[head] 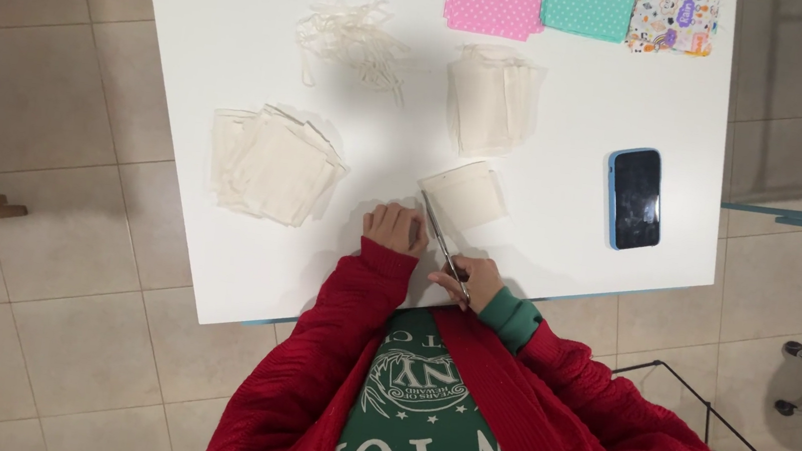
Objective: Cutting several layers of white fabric into squares using scissors on a white table.
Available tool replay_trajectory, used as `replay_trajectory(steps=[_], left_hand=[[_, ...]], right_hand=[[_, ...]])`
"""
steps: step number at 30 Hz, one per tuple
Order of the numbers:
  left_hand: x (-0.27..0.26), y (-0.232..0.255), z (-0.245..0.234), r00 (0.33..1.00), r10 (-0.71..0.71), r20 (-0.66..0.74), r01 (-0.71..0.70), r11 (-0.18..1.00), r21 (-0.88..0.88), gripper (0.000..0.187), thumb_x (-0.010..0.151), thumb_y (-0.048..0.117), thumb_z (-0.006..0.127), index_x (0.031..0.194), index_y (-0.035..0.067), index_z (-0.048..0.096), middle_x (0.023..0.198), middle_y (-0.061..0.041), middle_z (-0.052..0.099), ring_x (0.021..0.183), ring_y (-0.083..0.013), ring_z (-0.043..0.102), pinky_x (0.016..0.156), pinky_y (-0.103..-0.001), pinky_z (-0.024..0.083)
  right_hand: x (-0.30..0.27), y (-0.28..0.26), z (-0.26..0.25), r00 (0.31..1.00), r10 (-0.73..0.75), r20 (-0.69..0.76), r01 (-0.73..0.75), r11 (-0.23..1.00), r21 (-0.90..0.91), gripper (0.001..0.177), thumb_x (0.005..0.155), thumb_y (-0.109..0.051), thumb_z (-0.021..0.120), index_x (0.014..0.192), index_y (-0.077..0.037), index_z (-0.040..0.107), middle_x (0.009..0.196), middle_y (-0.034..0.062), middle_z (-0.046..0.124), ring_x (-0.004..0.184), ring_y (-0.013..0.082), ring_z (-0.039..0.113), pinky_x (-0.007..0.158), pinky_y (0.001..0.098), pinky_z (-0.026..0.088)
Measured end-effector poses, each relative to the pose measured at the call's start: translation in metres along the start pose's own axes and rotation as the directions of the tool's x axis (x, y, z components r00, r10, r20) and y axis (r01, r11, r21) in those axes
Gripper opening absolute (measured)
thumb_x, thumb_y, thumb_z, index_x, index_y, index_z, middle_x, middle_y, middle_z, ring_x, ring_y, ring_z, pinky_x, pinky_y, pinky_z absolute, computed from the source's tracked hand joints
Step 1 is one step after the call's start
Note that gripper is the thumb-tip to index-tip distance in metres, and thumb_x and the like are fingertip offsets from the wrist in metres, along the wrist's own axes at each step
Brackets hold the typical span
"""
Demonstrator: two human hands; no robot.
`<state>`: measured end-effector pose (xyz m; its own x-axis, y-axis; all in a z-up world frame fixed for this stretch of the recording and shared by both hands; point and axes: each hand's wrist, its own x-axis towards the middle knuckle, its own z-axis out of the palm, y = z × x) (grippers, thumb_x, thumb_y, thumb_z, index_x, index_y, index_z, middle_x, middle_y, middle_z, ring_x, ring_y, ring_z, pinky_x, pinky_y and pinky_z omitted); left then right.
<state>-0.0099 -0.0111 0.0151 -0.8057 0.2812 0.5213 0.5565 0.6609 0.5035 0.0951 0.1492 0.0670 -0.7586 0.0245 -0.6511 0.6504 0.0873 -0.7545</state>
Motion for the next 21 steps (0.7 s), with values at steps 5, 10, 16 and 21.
replay_trajectory(steps=[5, 10, 16, 21], left_hand=[[0.021, -0.046, 0.021, 0.986, -0.143, 0.084, 0.155, 0.973, -0.171, 0.013, 0.073, 0.02, 0.073, 0.078, 0.017, 0.062, 0.067, -0.001, 0.045, 0.063, -0.027, 0.051, 0.06, -0.037, 0.044], [0.145, -0.051, -0.01, 0.991, -0.135, -0.023, 0.131, 0.983, -0.129, 0.015, 0.075, 0.007, 0.071, 0.084, 0.014, 0.062, 0.072, -0.003, 0.044, 0.064, -0.0274, 0.052, 0.062, -0.035, 0.047], [0.11, -0.068, 0.082, 0.803, -0.247, 0.543, 0.217, 0.969, 0.12, 0.033, 0.095, 0.012, 0.049, 0.118, 0.009, 0.072, 0.11, -0.015, 0.075, 0.109, -0.0365, 0.069, 0.097, -0.047, 0.052], [0.053, -0.01, 0.044, 0.849, 0.526, 0.053, -0.5, 0.832, -0.241, 0.013, 0.1, 0.015, 0.061, 0.095, 0.017, 0.073, 0.1, -0.002, 0.072, 0.107, -0.0239, 0.068, 0.091, -0.041, 0.051]], right_hand=[[0.005, 0.022, -0.006, 0.998, -0.048, 0.029, 0.049, 0.999, -0.02, 0.031, 0.083, -0.026, 0.085, 0.076, -0.001, 0.068, 0.048, 0.0124, 0.062, 0.034, 0.0174, 0.056, 0.027, 0.0253, 0.046], [-0.015, 0.028, -0.025, 0.994, -0.081, 0.075, 0.09, 0.988, -0.122, 0.031, 0.079, -0.031, 0.088, 0.078, -0.005, 0.07, 0.05, 0.0111, 0.066, 0.036, 0.016, 0.058, 0.033, 0.0246, 0.047], [-0.037, 0.044, -0.064, 0.999, -0.012, -0.037, 0.0, 0.957, -0.291, 0.038, 0.077, -0.046, 0.086, 0.071, -0.013, 0.068, 0.045, 0.0028, 0.066, 0.035, 0.0145, 0.06, 0.04, 0.0238, 0.047], [-0.045, 0.044, -0.083, 0.996, 0.081, -0.034, -0.085, 0.989, -0.122, 0.034, 0.081, -0.033, 0.086, 0.077, -0.003, 0.07, 0.048, 0.0134, 0.067, 0.033, 0.0189, 0.061, 0.03, 0.0237, 0.047]])
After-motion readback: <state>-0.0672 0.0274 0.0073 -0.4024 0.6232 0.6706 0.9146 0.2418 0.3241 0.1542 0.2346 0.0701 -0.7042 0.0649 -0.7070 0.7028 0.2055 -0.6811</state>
